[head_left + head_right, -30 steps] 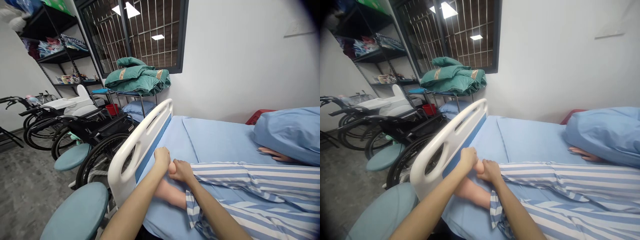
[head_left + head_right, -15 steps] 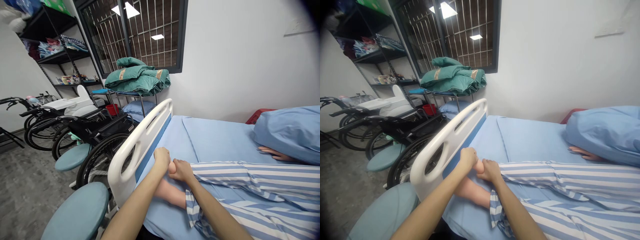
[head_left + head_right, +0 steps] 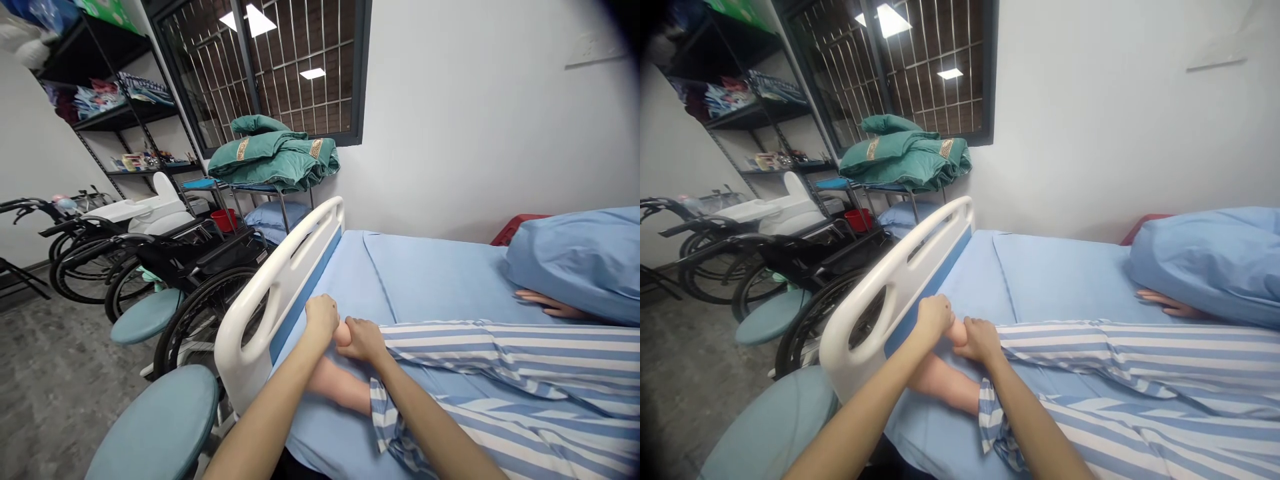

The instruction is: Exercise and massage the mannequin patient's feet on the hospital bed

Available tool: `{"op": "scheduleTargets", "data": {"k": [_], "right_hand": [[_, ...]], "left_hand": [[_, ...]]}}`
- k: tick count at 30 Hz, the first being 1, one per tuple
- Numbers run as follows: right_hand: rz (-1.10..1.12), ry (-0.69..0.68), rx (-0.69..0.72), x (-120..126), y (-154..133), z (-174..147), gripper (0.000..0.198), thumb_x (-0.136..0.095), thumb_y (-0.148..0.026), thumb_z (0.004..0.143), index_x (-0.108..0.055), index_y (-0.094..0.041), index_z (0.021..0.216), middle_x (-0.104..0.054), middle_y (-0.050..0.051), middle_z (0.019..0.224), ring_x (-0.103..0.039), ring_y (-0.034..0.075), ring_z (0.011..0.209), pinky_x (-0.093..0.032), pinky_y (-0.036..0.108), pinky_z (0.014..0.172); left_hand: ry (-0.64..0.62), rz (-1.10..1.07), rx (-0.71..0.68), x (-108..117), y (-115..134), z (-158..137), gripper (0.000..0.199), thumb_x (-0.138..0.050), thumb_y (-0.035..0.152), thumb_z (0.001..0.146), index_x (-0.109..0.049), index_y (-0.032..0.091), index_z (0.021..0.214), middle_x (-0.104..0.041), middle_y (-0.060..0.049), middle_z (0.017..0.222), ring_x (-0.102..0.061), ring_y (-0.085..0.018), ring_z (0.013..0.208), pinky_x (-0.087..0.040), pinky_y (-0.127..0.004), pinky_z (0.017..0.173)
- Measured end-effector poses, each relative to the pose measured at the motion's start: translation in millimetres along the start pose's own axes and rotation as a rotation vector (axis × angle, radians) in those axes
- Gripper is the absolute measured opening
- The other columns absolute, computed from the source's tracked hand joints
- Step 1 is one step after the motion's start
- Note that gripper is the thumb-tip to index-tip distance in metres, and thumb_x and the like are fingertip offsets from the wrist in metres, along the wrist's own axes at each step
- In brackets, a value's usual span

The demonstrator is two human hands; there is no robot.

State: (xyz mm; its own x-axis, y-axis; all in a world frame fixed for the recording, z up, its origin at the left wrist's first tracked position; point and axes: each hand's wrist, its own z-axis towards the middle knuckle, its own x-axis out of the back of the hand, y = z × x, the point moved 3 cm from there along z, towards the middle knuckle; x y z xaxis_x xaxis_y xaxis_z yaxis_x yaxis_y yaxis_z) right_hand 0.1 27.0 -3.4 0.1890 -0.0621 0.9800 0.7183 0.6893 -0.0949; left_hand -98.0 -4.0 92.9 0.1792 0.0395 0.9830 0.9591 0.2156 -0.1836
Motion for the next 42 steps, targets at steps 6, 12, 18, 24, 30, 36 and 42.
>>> {"op": "scheduleTargets", "data": {"k": [6,12,18,24,30,36,42], "right_hand": [[0.003,-0.023,-0.009,2.2,-0.9,-0.2,0.044,-0.052,-0.056,0.057,-0.046,-0.019,0.08,-0.058,0.005,0.076,-0.054,0.021,0.07,-0.029,0.027,0.057],[0.003,-0.02,0.004,0.2,-0.5,0.3,0.046,-0.051,-0.058,0.057,-0.046,-0.018,0.08,-0.058,0.005,0.075,-0.054,0.021,0.069,-0.029,0.027,0.057],[0.009,-0.011,0.016,-3.2,1.0,0.5,0.045,-0.05,-0.057,0.058,-0.045,-0.018,0.081,-0.058,0.005,0.076,-0.053,0.02,0.068,-0.028,0.027,0.057],[0.007,-0.01,0.019,-2.6,0.6,0.7,0.045,-0.05,-0.058,0.058,-0.045,-0.019,0.08,-0.058,0.005,0.076,-0.054,0.021,0.069,-0.028,0.027,0.057],[0.005,-0.029,0.016,-2.1,0.3,0.7,0.044,-0.049,-0.056,0.06,-0.046,-0.018,0.082,-0.058,0.006,0.077,-0.054,0.022,0.07,-0.03,0.027,0.058],[0.012,-0.03,0.01,-3.1,0.8,1.5,0.044,-0.05,-0.056,0.059,-0.045,-0.018,0.081,-0.058,0.007,0.077,-0.054,0.022,0.071,-0.029,0.027,0.058],[0.023,-0.038,0.002,0.1,-0.9,0.8,0.044,-0.051,-0.056,0.059,-0.045,-0.018,0.081,-0.059,0.008,0.079,-0.054,0.022,0.072,-0.029,0.027,0.06]], "left_hand": [[0.025,-0.021,0.01,-1.1,-0.7,-0.1,0.025,-0.039,0.021,0.074,-0.06,0.012,0.085,-0.059,-0.01,0.08,-0.057,-0.019,0.071,-0.042,-0.027,0.057],[0.055,-0.04,0.01,-3.4,-1.9,-0.2,0.025,-0.039,0.023,0.074,-0.059,0.012,0.085,-0.059,-0.01,0.079,-0.057,-0.019,0.07,-0.042,-0.027,0.057],[0.046,-0.039,0.019,-2.7,-1.5,-0.4,0.026,-0.038,0.021,0.074,-0.059,0.012,0.086,-0.059,-0.01,0.079,-0.058,-0.019,0.071,-0.042,-0.027,0.057],[0.027,-0.026,0.002,-3.0,-0.6,1.2,0.025,-0.038,0.021,0.074,-0.06,0.013,0.084,-0.059,-0.01,0.081,-0.058,-0.019,0.071,-0.042,-0.026,0.056],[0.042,-0.031,0.007,-5.3,-1.7,2.6,0.026,-0.038,0.021,0.074,-0.059,0.012,0.086,-0.06,-0.01,0.08,-0.058,-0.019,0.07,-0.042,-0.026,0.056],[0.026,-0.044,0.013,-5.2,-2.2,1.5,0.027,-0.038,0.021,0.074,-0.059,0.013,0.089,-0.06,-0.011,0.082,-0.057,-0.017,0.073,-0.042,-0.026,0.059],[-0.058,-0.093,0.031,-2.9,-3.1,0.0,0.031,-0.034,0.02,0.077,-0.056,0.013,0.096,-0.058,-0.012,0.089,-0.056,-0.019,0.082,-0.042,-0.028,0.066]]}}
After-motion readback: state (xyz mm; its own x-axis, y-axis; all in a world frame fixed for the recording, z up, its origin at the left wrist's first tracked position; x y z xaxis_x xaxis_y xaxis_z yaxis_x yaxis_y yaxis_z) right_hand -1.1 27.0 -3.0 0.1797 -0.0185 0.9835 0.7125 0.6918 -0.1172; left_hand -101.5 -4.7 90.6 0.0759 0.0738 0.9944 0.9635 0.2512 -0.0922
